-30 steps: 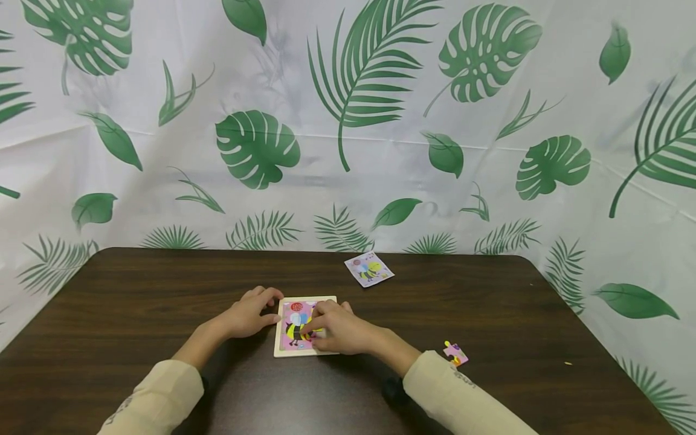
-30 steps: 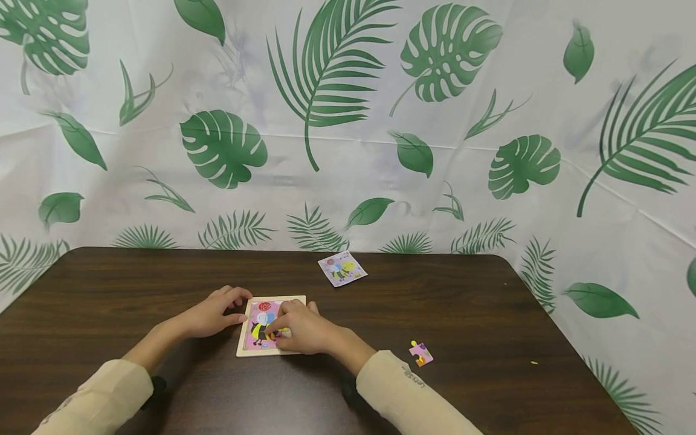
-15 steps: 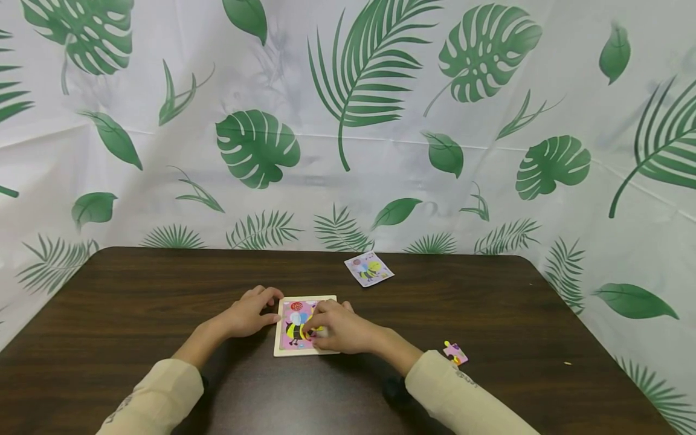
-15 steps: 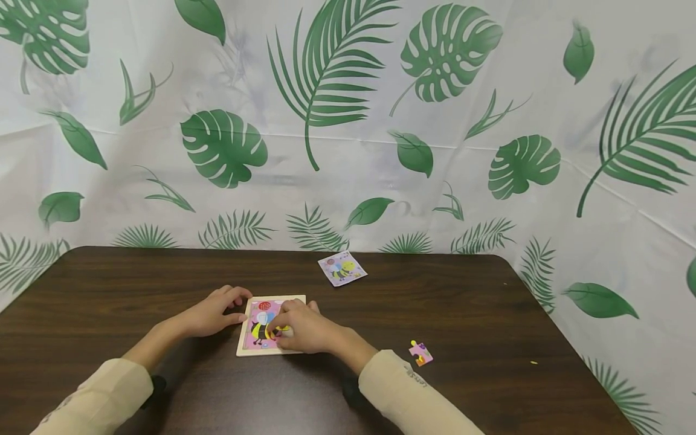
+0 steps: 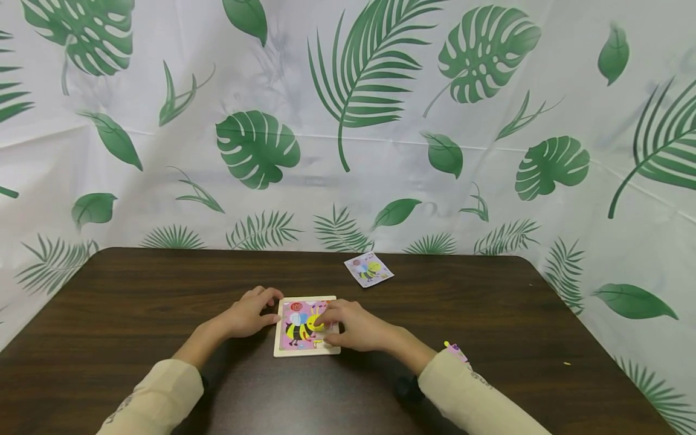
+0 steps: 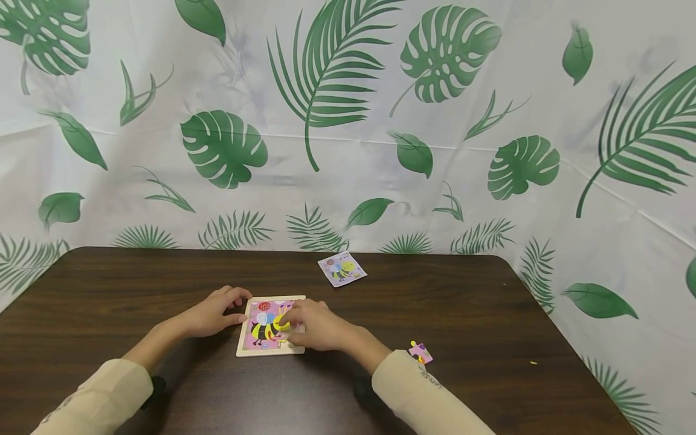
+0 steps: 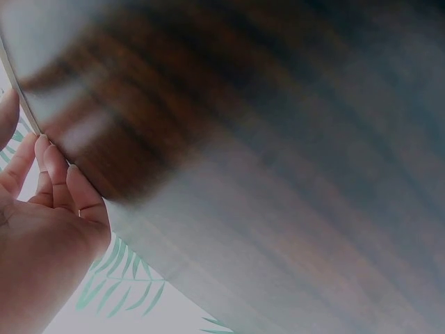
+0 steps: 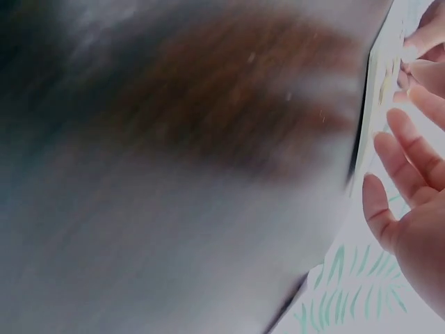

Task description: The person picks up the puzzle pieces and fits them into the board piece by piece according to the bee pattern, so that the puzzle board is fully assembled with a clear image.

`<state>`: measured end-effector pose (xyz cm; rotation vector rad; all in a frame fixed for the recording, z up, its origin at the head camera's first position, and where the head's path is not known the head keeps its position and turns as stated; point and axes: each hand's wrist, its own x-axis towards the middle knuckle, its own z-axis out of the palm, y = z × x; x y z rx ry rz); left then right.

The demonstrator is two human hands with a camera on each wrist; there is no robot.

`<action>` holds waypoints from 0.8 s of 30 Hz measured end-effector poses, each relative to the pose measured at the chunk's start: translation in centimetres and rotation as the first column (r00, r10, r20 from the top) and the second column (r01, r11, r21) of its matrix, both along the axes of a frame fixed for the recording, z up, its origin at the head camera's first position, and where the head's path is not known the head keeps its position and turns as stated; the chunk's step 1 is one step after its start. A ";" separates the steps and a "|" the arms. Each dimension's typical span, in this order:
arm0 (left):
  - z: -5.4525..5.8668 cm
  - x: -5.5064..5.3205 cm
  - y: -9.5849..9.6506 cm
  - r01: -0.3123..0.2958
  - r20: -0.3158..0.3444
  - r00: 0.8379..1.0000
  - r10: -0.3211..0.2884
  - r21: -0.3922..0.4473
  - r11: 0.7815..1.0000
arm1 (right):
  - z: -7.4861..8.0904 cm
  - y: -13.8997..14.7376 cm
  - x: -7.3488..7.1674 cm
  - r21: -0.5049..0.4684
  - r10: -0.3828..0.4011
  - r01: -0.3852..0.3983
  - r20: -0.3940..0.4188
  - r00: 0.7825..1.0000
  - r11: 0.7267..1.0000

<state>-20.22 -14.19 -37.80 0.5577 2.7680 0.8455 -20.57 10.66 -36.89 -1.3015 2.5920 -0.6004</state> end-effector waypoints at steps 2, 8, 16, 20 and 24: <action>0.0 0.0 0.0 0.000 -0.001 1.000 0.000 -0.002 1.000 | 0.1 0.4 -0.1 -0.013 0.006 -0.005 0.018 1.000 1.000; -0.2 -0.1 0.0 -0.002 -0.001 1.000 0.002 -0.004 1.000 | 0.4 1.7 -0.2 -0.043 -0.001 0.004 0.065 0.998 0.999; -0.3 -0.1 0.1 -0.004 0.000 1.000 0.004 -0.001 1.000 | 0.6 3.7 -0.2 -0.044 -0.017 0.020 0.067 0.998 0.999; -0.2 -0.1 0.0 -0.003 -0.001 1.000 0.003 0.001 1.000 | 0.8 5.0 -0.2 -0.049 -0.026 0.030 0.072 0.997 0.998; -0.2 0.0 0.0 -0.003 -0.002 1.000 0.003 0.004 1.000 | 1.1 6.5 -0.3 -0.054 -0.040 0.045 0.082 0.996 0.998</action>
